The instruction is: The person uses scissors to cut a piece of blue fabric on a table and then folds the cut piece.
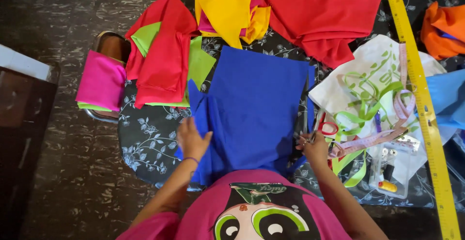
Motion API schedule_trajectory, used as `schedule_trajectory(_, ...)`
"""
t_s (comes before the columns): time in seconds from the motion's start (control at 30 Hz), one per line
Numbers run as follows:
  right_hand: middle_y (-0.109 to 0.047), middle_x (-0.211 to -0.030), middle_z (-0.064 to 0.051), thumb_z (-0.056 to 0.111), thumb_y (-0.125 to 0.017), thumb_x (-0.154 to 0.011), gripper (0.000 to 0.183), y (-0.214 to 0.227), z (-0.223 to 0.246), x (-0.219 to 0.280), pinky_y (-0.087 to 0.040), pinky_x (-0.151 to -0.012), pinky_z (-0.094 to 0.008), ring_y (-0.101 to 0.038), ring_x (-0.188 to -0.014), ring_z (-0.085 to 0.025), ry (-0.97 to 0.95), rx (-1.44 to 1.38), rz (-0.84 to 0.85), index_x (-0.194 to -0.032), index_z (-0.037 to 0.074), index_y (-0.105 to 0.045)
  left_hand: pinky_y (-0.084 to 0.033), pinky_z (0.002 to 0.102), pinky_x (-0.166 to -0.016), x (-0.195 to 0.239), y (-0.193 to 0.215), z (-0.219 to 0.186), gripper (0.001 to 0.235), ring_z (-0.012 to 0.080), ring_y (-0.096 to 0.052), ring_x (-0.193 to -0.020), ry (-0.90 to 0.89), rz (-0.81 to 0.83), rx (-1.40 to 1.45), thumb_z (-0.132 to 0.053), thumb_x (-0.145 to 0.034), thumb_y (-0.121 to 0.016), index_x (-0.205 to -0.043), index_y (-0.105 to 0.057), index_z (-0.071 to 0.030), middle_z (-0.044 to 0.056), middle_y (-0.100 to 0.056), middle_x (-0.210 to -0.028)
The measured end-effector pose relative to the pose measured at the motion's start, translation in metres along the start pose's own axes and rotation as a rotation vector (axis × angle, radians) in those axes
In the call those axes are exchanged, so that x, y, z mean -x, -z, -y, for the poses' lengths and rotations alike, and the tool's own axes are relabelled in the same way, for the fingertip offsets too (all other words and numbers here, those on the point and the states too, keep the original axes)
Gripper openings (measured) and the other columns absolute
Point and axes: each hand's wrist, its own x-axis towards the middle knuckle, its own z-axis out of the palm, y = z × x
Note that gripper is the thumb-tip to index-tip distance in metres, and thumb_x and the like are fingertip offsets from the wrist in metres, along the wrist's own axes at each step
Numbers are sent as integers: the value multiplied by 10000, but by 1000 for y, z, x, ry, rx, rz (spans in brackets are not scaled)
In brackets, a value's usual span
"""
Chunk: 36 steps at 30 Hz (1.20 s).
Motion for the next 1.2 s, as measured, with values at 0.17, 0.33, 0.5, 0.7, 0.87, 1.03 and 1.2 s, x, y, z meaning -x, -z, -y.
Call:
schedule_trajectory(0.17, -747, -1094, -161, 299, -952, -794, 459, -28, 46, 1, -619, -906, -557, -753, -1052, -447, 333, 775, 31, -1060, 76, -652, -471, 696, -1099, 2, 21, 44, 1083, 475, -572, -1394, 445, 348, -127, -661, -747, -872, -1608, -468, -144, 192, -534, -1583)
schedule_trajectory(0.33, -675, -1193, -87, 254, -891, -833, 373, -63, 62, -31, -641, -880, -548, -757, -1027, -442, 559, 1049, 115, -1018, 129, -592, -529, 593, -1047, 5, -8, 80, 802, 391, -686, -1285, 476, 389, -147, -646, -754, -881, -1391, -622, -234, 91, -726, -1360)
schedule_trajectory(0.5, -782, -991, -102, 175, -846, -859, 266, -74, 56, -67, -663, -791, -486, -809, -958, -377, 610, 1204, 232, -1022, 115, -644, -625, 428, -948, 2, -3, 83, 486, 188, -768, -1173, 486, 437, -177, -733, -827, -752, -1189, -766, -408, -92, -824, -1142)
schedule_trajectory(0.7, -831, -1029, -158, 244, -867, -817, 337, -55, 64, -52, -625, -900, -527, -787, -1056, -423, 532, 1098, 307, -1102, 125, -732, -606, 546, -901, -15, 62, 78, 477, 436, -764, -975, 327, 107, 11, -593, -972, -704, -905, -776, -126, 171, -771, -941)
schedule_trajectory(0.87, -789, -1154, -147, 362, -912, -828, 440, -22, 74, -33, -582, -998, -527, -729, -1181, -424, 298, 826, 195, -1149, 152, -696, -612, 515, -888, -46, 115, 127, 537, 397, -785, -1030, 459, -55, -233, -658, -1017, -680, -1108, -829, -150, 183, -821, -1039)
schedule_trajectory(1.03, -817, -1131, -100, 352, -887, -792, 492, 14, 36, -53, -602, -992, -540, -758, -1126, -405, 342, 930, 58, -1226, 229, -690, -588, 545, -766, -45, 106, 165, 429, 371, -773, -1036, 575, 48, -503, -578, -897, -748, -1200, -828, -285, 60, -831, -1099)
schedule_trajectory(1.2, -738, -1242, -229, 214, -840, -846, 537, 24, 43, -20, -592, -1016, -591, -728, -1154, -482, 386, 974, 14, -1310, 141, -580, -411, 636, -1027, -36, 63, 83, 649, 456, -573, -1358, 467, 133, -464, -424, -860, -859, -1451, -723, -193, 134, -670, -1491)
